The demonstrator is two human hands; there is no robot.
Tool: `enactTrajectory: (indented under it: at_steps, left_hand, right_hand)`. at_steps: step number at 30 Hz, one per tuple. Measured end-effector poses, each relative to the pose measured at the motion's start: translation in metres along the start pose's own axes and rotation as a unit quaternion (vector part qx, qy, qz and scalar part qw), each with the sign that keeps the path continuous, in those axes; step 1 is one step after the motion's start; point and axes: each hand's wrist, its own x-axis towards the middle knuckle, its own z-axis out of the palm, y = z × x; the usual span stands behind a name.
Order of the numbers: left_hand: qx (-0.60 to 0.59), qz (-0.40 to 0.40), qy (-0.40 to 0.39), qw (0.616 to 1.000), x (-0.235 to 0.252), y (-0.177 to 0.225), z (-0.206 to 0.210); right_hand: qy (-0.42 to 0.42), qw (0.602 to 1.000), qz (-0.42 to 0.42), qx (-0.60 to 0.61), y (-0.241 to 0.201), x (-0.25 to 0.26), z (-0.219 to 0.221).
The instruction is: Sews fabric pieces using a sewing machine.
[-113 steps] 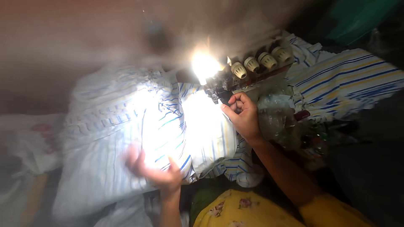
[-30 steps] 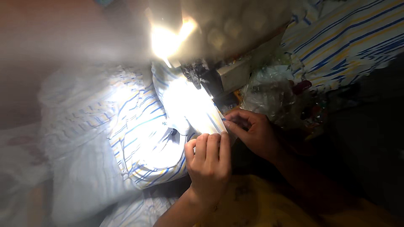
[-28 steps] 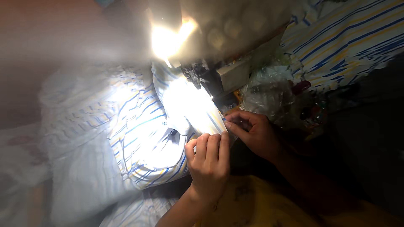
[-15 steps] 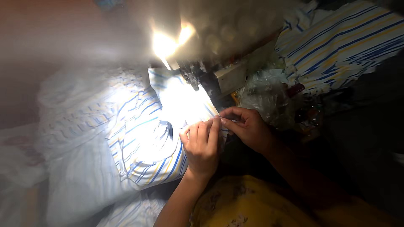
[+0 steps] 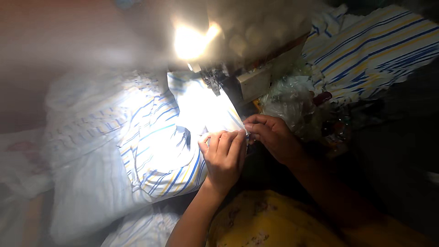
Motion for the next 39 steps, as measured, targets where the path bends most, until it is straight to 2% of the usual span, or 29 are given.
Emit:
enactTrajectory:
  at_steps: [3, 6, 8, 12, 17, 24, 29, 32, 34, 36, 39]
  left_hand:
    - [-0.015, 0.021, 0.005, 1.0, -0.007, -0.004, 0.004]
    - [-0.058, 0.097, 0.056, 0.992, -0.023, -0.013, 0.007]
    - [-0.028, 0.136, 0.068, 0.988, -0.03, -0.018, 0.011]
    - [0.086, 0.094, 0.017, 0.992, -0.028, -0.029, 0.014]
    - [0.085, 0.093, 0.004, 0.992, -0.01, -0.031, -0.002]
    - [0.075, -0.01, -0.041, 0.996, 0.036, -0.033, -0.01]
    - [0.058, -0.106, -0.105, 0.987, 0.068, -0.047, -0.008]
    - [0.088, -0.175, -0.186, 0.963, 0.088, -0.049, -0.009]
    - [0.141, -0.235, -0.268, 0.924, 0.1, -0.041, -0.013]
    - [0.187, -0.275, -0.28, 0.9, 0.097, -0.033, -0.018]
    - [0.259, -0.266, -0.291, 0.882, 0.077, -0.004, -0.044]
  right_hand:
    - [0.004, 1.0, 0.002, -0.026, -0.001, 0.001, 0.002]
    - [0.011, 1.0, 0.003, -0.012, -0.001, 0.0, 0.003]
    - [0.013, 1.0, -0.002, -0.02, 0.0, -0.001, 0.002]
    - [0.017, 0.998, -0.008, -0.06, 0.002, -0.004, 0.002]
    - [0.044, 0.99, -0.062, -0.117, 0.002, 0.008, 0.012]
    - [0.125, 0.95, -0.193, -0.21, 0.007, 0.06, 0.026]
    - [0.131, 0.948, -0.193, -0.215, 0.002, 0.083, 0.032]
    - [0.135, 0.949, -0.178, -0.223, -0.002, 0.081, 0.033]
    - [0.138, 0.95, -0.169, -0.224, -0.004, 0.074, 0.033]
    - [0.134, 0.95, -0.165, -0.229, -0.006, 0.063, 0.034]
    - [0.125, 0.938, -0.181, -0.267, -0.009, 0.045, 0.037]
